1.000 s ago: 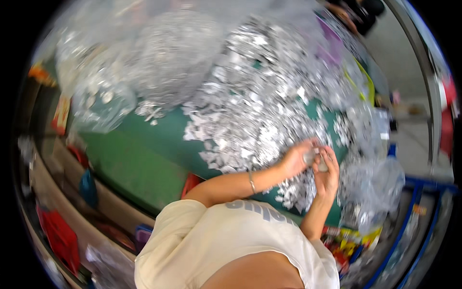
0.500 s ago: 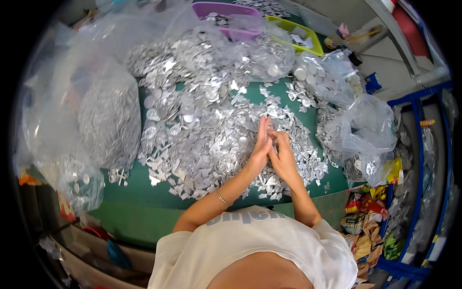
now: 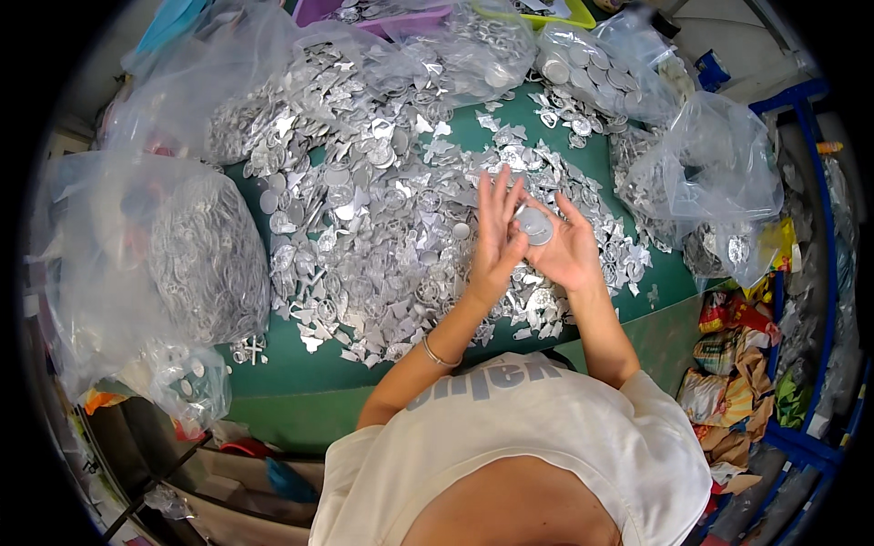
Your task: The person picks up and sorts small grey metal or plastic items from a large pile on a green workbench, placing some into plastic bags and others into a small container.
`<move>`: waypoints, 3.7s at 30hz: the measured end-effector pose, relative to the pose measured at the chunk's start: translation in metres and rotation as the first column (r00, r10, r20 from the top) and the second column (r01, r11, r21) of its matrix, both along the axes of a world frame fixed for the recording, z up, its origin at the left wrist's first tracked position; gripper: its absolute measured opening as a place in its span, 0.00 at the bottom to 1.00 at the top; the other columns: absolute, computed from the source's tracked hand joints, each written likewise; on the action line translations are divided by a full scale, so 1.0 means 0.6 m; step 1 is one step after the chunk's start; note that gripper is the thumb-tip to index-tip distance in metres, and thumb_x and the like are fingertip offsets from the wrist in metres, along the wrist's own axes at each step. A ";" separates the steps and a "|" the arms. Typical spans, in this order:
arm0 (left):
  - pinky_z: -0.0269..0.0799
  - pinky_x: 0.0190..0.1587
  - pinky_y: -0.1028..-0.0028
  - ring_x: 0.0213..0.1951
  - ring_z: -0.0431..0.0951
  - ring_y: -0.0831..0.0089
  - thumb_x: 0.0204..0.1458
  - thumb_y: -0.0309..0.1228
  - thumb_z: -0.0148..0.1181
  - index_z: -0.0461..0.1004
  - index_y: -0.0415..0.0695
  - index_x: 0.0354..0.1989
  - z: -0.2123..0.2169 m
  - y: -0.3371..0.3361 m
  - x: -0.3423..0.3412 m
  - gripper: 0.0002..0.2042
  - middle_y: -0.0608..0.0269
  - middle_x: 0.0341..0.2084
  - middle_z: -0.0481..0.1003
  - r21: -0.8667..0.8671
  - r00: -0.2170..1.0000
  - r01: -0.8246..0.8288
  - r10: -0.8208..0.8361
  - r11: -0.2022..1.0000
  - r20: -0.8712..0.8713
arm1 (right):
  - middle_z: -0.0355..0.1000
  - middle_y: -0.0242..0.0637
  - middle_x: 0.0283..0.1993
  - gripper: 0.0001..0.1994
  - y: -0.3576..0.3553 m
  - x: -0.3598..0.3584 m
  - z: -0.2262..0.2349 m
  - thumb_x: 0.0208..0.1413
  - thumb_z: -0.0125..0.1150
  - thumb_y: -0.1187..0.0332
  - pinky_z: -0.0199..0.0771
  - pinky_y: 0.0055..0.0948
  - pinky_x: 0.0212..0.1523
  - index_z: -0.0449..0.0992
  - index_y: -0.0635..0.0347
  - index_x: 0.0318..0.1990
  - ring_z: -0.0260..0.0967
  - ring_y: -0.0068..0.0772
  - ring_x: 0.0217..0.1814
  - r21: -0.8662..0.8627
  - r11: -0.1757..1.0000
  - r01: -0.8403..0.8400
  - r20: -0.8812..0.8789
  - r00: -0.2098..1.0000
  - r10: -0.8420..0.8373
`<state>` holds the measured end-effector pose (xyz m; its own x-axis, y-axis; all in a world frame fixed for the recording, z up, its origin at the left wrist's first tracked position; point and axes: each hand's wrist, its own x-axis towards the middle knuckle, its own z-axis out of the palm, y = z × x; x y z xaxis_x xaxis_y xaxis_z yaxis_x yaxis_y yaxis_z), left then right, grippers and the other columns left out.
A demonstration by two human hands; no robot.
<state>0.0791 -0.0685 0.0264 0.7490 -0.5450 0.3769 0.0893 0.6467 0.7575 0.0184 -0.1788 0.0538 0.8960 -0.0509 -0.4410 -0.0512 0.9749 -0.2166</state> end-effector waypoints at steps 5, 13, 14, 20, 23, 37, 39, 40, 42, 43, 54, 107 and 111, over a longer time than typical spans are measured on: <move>0.59 0.55 0.69 0.59 0.60 0.61 0.49 0.23 0.52 0.58 0.43 0.58 0.006 0.008 -0.001 0.25 0.51 0.59 0.56 0.385 0.947 -0.179 0.052 0.905 0.317 | 0.64 0.43 0.52 0.23 -0.002 0.001 0.014 0.56 0.45 0.66 0.63 0.39 0.54 0.57 0.64 0.59 0.64 0.40 0.52 -0.150 0.989 -0.014 0.139 0.990 0.036; 0.72 0.39 0.77 0.43 0.73 0.70 0.41 0.19 0.61 0.70 0.40 0.48 0.021 0.009 0.005 0.21 0.56 0.52 0.64 0.477 0.945 -0.218 0.062 0.852 0.321 | 0.61 0.44 0.56 0.23 -0.012 -0.005 0.032 0.56 0.45 0.70 0.61 0.40 0.58 0.56 0.68 0.59 0.62 0.41 0.55 -0.311 0.946 -0.095 0.089 0.988 0.128; 0.72 0.38 0.77 0.43 0.73 0.70 0.41 0.19 0.61 0.70 0.39 0.48 0.019 0.008 0.004 0.21 0.56 0.52 0.64 0.489 0.946 -0.223 0.066 0.843 0.317 | 0.61 0.44 0.55 0.22 -0.014 -0.005 0.027 0.56 0.44 0.70 0.62 0.40 0.57 0.56 0.68 0.58 0.62 0.41 0.55 -0.306 0.947 -0.102 0.095 0.986 0.137; 0.72 0.37 0.77 0.41 0.73 0.71 0.44 0.18 0.58 0.71 0.37 0.44 0.007 0.008 0.008 0.16 0.56 0.50 0.64 0.534 0.983 -0.119 0.024 0.837 0.181 | 0.64 0.44 0.51 0.20 -0.014 -0.010 0.006 0.60 0.42 0.68 0.65 0.37 0.56 0.57 0.70 0.57 0.66 0.40 0.52 -0.385 0.920 -0.074 0.059 0.993 0.105; 0.72 0.35 0.78 0.39 0.74 0.71 0.48 0.20 0.53 0.71 0.34 0.41 0.005 0.005 0.007 0.11 0.54 0.47 0.67 0.511 0.979 -0.179 0.099 0.841 0.179 | 0.64 0.45 0.51 0.20 -0.006 -0.008 0.003 0.62 0.40 0.66 0.65 0.38 0.56 0.56 0.70 0.57 0.66 0.43 0.52 -0.389 0.920 -0.044 0.048 0.997 0.068; 0.70 0.46 0.71 0.44 0.73 0.66 0.62 0.35 0.33 0.61 0.39 0.40 -0.009 0.012 0.017 0.13 0.46 0.47 0.68 0.060 0.803 0.046 -0.001 0.997 -0.596 | 0.58 0.42 0.58 0.24 0.019 -0.002 0.019 0.60 0.45 0.63 0.63 0.37 0.55 0.55 0.68 0.59 0.62 0.42 0.55 -0.520 0.854 0.005 0.066 0.997 0.034; 0.68 0.49 0.69 0.46 0.72 0.65 0.62 0.35 0.34 0.60 0.39 0.41 -0.019 0.010 0.017 0.12 0.45 0.48 0.67 -0.001 0.786 0.072 -0.057 0.997 -0.616 | 0.58 0.40 0.58 0.25 0.034 0.003 0.024 0.58 0.50 0.67 0.58 0.32 0.58 0.54 0.66 0.61 0.59 0.35 0.58 -0.573 0.819 0.009 -0.001 1.000 -0.012; 0.69 0.47 0.69 0.45 0.72 0.66 0.62 0.35 0.34 0.61 0.40 0.41 -0.012 0.008 0.017 0.12 0.49 0.45 0.68 -0.008 0.767 0.062 -0.053 0.998 -0.639 | 0.56 0.41 0.60 0.25 0.042 0.006 0.017 0.57 0.50 0.68 0.55 0.32 0.59 0.55 0.65 0.61 0.55 0.35 0.61 -0.669 0.743 0.029 -0.016 0.998 -0.053; 0.69 0.45 0.69 0.42 0.72 0.68 0.61 0.33 0.36 0.62 0.40 0.42 0.007 0.003 0.016 0.10 0.58 0.38 0.70 -0.020 0.728 0.043 -0.044 0.999 -0.684 | 0.51 0.42 0.64 0.25 0.054 0.011 -0.003 0.56 0.52 0.69 0.49 0.30 0.62 0.55 0.64 0.61 0.47 0.35 0.67 -0.830 0.555 0.052 -0.032 0.990 -0.140; 0.69 0.45 0.68 0.42 0.72 0.68 0.61 0.33 0.36 0.62 0.40 0.42 0.000 0.005 0.015 0.10 0.59 0.37 0.70 -0.029 0.704 0.047 -0.053 0.999 -0.708 | 0.47 0.42 0.66 0.25 0.058 0.015 -0.005 0.55 0.51 0.71 0.42 0.31 0.65 0.55 0.60 0.61 0.40 0.37 0.69 -0.883 0.462 0.086 0.031 0.992 -0.126; 0.67 0.46 0.64 0.42 0.70 0.66 0.61 0.32 0.38 0.65 0.43 0.39 -0.036 0.010 0.020 0.09 0.61 0.37 0.69 -0.217 0.592 0.104 -0.236 0.971 -0.771 | 0.52 0.45 0.63 0.24 0.036 0.013 -0.018 0.49 0.49 0.78 0.43 0.36 0.65 0.60 0.63 0.58 0.44 0.47 0.67 -0.919 -0.395 -0.008 -0.002 1.000 -0.015; 0.59 0.54 0.71 0.50 0.67 0.64 0.49 0.19 0.45 0.62 0.30 0.49 -0.026 0.764 0.185 0.16 0.53 0.44 0.68 0.337 -0.167 -0.929 0.986 -0.153 -0.013 | 0.60 0.45 0.59 0.17 0.014 -0.065 -0.090 0.57 0.49 0.66 0.46 0.39 0.62 0.67 0.64 0.51 0.52 0.47 0.63 -0.614 -0.782 0.103 -0.076 0.979 0.189; 0.59 0.54 0.71 0.48 0.68 0.66 0.49 0.17 0.46 0.66 0.31 0.44 0.018 0.527 0.074 0.13 0.54 0.42 0.69 0.171 -0.328 -0.915 0.919 -0.366 0.217 | 0.61 0.42 0.58 0.18 0.042 -0.090 -0.051 0.51 0.55 0.66 0.44 0.42 0.62 0.68 0.61 0.50 0.50 0.46 0.64 -0.694 -0.716 0.081 -0.031 0.989 0.142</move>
